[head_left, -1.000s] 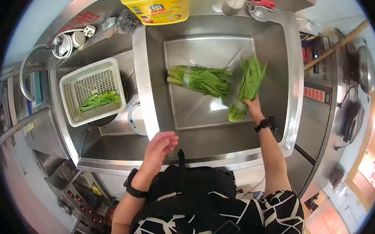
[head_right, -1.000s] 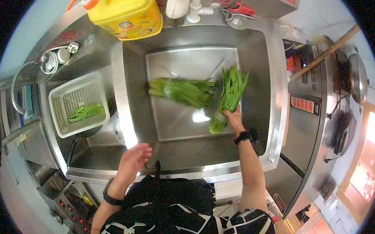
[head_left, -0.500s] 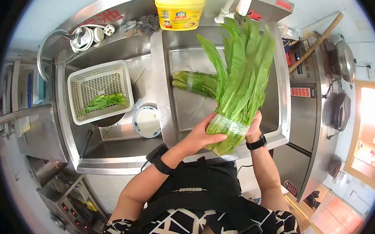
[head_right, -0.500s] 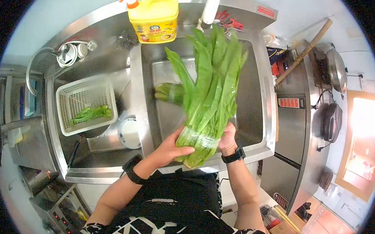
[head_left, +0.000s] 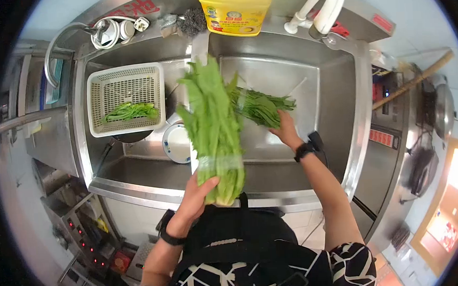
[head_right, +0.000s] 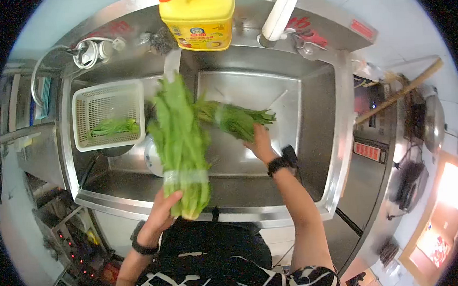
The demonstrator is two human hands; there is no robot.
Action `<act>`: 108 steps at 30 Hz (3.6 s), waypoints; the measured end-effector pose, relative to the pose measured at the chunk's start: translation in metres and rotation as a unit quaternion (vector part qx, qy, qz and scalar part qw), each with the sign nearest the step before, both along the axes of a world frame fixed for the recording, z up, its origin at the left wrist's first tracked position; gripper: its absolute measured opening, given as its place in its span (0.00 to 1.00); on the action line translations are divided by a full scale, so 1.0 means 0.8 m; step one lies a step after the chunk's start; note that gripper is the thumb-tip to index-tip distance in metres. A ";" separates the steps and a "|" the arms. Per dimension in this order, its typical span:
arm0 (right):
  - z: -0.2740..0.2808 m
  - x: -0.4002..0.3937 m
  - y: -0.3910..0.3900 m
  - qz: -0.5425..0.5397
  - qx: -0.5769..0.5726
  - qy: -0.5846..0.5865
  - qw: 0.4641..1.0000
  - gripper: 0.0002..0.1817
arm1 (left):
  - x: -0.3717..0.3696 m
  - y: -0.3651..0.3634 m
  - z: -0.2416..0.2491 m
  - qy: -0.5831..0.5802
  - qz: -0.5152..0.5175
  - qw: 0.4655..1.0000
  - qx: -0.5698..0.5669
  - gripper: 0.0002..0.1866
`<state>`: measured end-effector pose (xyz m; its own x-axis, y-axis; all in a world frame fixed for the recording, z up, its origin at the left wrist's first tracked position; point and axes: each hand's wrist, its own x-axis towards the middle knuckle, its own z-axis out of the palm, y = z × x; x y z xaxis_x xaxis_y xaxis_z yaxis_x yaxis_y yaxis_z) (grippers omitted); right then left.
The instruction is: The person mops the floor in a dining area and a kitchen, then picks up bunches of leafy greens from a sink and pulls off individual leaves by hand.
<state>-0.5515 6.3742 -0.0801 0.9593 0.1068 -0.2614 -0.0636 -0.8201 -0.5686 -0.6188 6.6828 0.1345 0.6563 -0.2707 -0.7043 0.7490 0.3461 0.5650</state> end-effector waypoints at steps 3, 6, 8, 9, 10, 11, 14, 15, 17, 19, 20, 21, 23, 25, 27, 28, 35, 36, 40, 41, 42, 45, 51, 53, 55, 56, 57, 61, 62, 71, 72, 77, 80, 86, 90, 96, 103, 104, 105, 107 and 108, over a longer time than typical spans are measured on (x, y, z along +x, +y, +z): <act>-0.023 0.043 0.064 0.044 -0.120 -0.030 0.991 0.51 | -0.015 -0.001 0.018 0.026 0.050 0.997 0.057 0.25; -0.079 0.073 0.075 0.080 -0.247 0.000 0.966 0.55 | -0.028 -0.017 0.022 0.024 0.101 0.991 0.086 0.32; -0.131 0.081 0.066 0.106 -0.272 -0.008 0.956 0.53 | -0.034 -0.027 0.020 0.031 0.123 0.987 0.095 0.33; -0.116 0.090 0.060 0.110 -0.266 -0.006 0.958 0.53 | -0.039 -0.029 0.021 0.037 0.137 0.985 0.094 0.33; -0.097 0.099 0.048 0.120 -0.161 0.053 0.978 0.49 | -0.048 -0.028 0.015 0.041 0.131 0.984 0.109 0.32; -0.072 0.105 0.040 0.126 -0.056 0.109 0.984 0.45 | -0.051 -0.030 0.019 0.041 0.134 0.984 0.109 0.32; -0.005 0.102 0.005 0.046 0.155 0.242 0.957 0.31 | -0.047 -0.035 0.023 0.046 0.149 0.985 0.074 0.25; 0.027 0.089 -0.015 -0.019 0.347 0.345 0.872 0.26 | -0.048 -0.032 0.023 0.045 0.138 0.987 0.066 0.25; 0.123 0.055 -0.046 -0.141 0.407 0.383 0.817 0.23 | -0.048 -0.030 0.020 0.023 0.099 0.993 0.053 0.25; 0.193 0.012 -0.088 -0.224 0.459 0.402 0.760 0.22 | -0.046 -0.032 0.019 -0.002 0.054 0.997 0.057 0.25; 0.236 -0.007 -0.077 -0.247 0.449 0.389 0.765 0.22 | -0.039 -0.013 0.018 -0.011 0.026 0.998 0.054 0.25; 0.273 -0.030 -0.073 -0.299 0.554 0.382 0.677 0.22 | -0.034 -0.007 0.016 -0.025 -0.002 0.998 0.055 0.25; 0.317 -0.071 -0.058 -0.348 0.702 0.337 0.522 0.22 | -0.025 0.003 0.014 -0.031 -0.050 0.998 0.027 0.25; 0.341 -0.100 -0.039 -0.352 0.742 0.275 0.499 0.22 | -0.012 0.018 0.014 -0.038 -0.096 0.995 0.002 0.24; 0.354 -0.127 -0.027 -0.359 0.762 0.220 0.491 0.22 | -0.003 0.023 0.013 -0.016 -0.133 0.991 -0.029 0.23; 0.359 -0.140 -0.023 -0.362 0.767 0.196 0.493 0.22 | 0.000 0.026 0.009 -0.024 -0.147 0.987 -0.052 0.22; 0.370 -0.225 -0.023 -0.389 0.752 0.081 0.527 0.22 | 0.006 0.027 0.020 -0.078 -0.197 0.974 -0.080 0.24; 0.372 -0.237 -0.023 -0.387 0.748 0.072 0.534 0.22 | 0.003 0.020 0.024 -0.095 -0.213 0.970 -0.064 0.26; 0.367 -0.258 -0.043 -0.400 0.727 0.042 0.556 0.22 | 0.000 -0.005 0.034 -0.126 -0.248 0.959 -0.060 0.31; 0.369 -0.264 -0.048 -0.405 0.719 0.033 0.564 0.22 | 0.000 -0.011 0.034 -0.144 -0.265 0.951 -0.064 0.32; 0.370 -0.269 -0.052 -0.409 0.710 0.027 0.573 0.22 | 0.000 -0.015 0.034 -0.150 -0.270 0.948 -0.081 0.33; 0.371 -0.283 -0.066 -0.420 0.677 0.005 0.604 0.22 | -0.003 -0.028 0.039 -0.172 -0.277 0.943 -0.064 0.35; 0.348 -0.283 -0.095 -0.422 0.510 0.003 0.750 0.22 | 0.012 -0.057 0.041 -0.240 -0.304 0.922 -0.024 0.32; 0.330 -0.272 -0.088 -0.342 0.386 -0.029 0.856 0.24 | 0.021 -0.068 0.038 -0.092 -0.319 0.931 -0.156 0.36; 0.314 -0.249 -0.069 -0.307 0.280 0.078 0.906 0.22 | 0.028 -0.084 0.039 -0.064 -0.330 0.923 -0.188 0.35; 0.344 -0.220 -0.039 -0.277 0.286 0.102 0.912 0.20 | 0.034 -0.091 0.030 -0.040 -0.345 0.911 -0.221 0.34; 0.320 -0.209 -0.026 -0.234 0.269 0.060 0.933 0.19 | 0.039 -0.100 0.023 -0.015 -0.364 0.896 -0.254 0.33; 0.240 -0.187 0.047 -0.101 0.401 -0.039 0.910 0.23 | 0.043 -0.124 -0.004 -0.058 -0.365 0.916 -0.156 0.30; 0.234 -0.191 0.050 -0.112 0.403 -0.044 0.907 0.23 | 0.047 -0.128 -0.002 -0.056 -0.376 0.912 -0.154 0.30; 0.250 -0.188 0.016 -0.364 0.520 0.066 0.770 0.36 | 0.069 -0.148 0.006 -0.160 -0.363 0.918 -0.019 0.28; 0.261 -0.180 0.018 -0.365 0.520 0.066 0.769 0.36 | 0.074 -0.150 0.009 -0.167 -0.373 0.912 -0.028 0.28; 0.295 -0.142 0.031 -0.305 0.430 -0.155 0.835 0.40 | 0.093 -0.162 0.019 -0.172 -0.413 0.894 -0.013 0.30; 0.295 -0.125 0.032 -0.357 0.496 -0.090 0.787 0.37 | 0.104 -0.163 0.009 -0.244 -0.484 0.833 0.110 0.36; 0.277 -0.101 0.013 -0.343 0.676 -0.100 0.645 0.41 | 0.122 -0.161 -0.003 -0.389 -0.466 0.784 0.133 0.61; 0.268 -0.079 -0.003 -0.332 0.783 -0.066 0.523 0.39 | 0.107 -0.194 -0.004 -0.174 -0.269 0.947 -0.015 0.58; 0.250 -0.116 -0.098 -0.409 0.688 -0.101 0.590 0.34 | 0.107 -0.206 -0.045 0.028 -0.145 0.959 -0.242 0.50; 0.196 -0.199 -0.269 -0.568 0.416 -0.190 0.684 0.30 | 0.141 -0.175 0.022 -0.066 -0.132 0.966 -0.214 0.50; 0.171 -0.210 -0.283 -0.556 0.421 -0.184 0.693 0.30 | 0.142 -0.169 0.026 -0.083 -0.133 0.965 -0.211 0.50; 0.132 -0.221 -0.295 -0.567 0.389 -0.179 0.703 0.28 | 0.142 -0.163 0.033 -0.096 -0.132 0.964 -0.211 0.50; 0.083 -0.242 -0.303 -0.569 0.359 -0.174 0.720 0.26 | 0.145 -0.149 0.027 -0.121 -0.124 0.961 -0.215 0.50; 0.069 -0.249 -0.305 -0.561 0.238 -0.092 0.788 0.24 | 0.146 -0.143 0.030 -0.144 -0.139 0.961 -0.190 0.54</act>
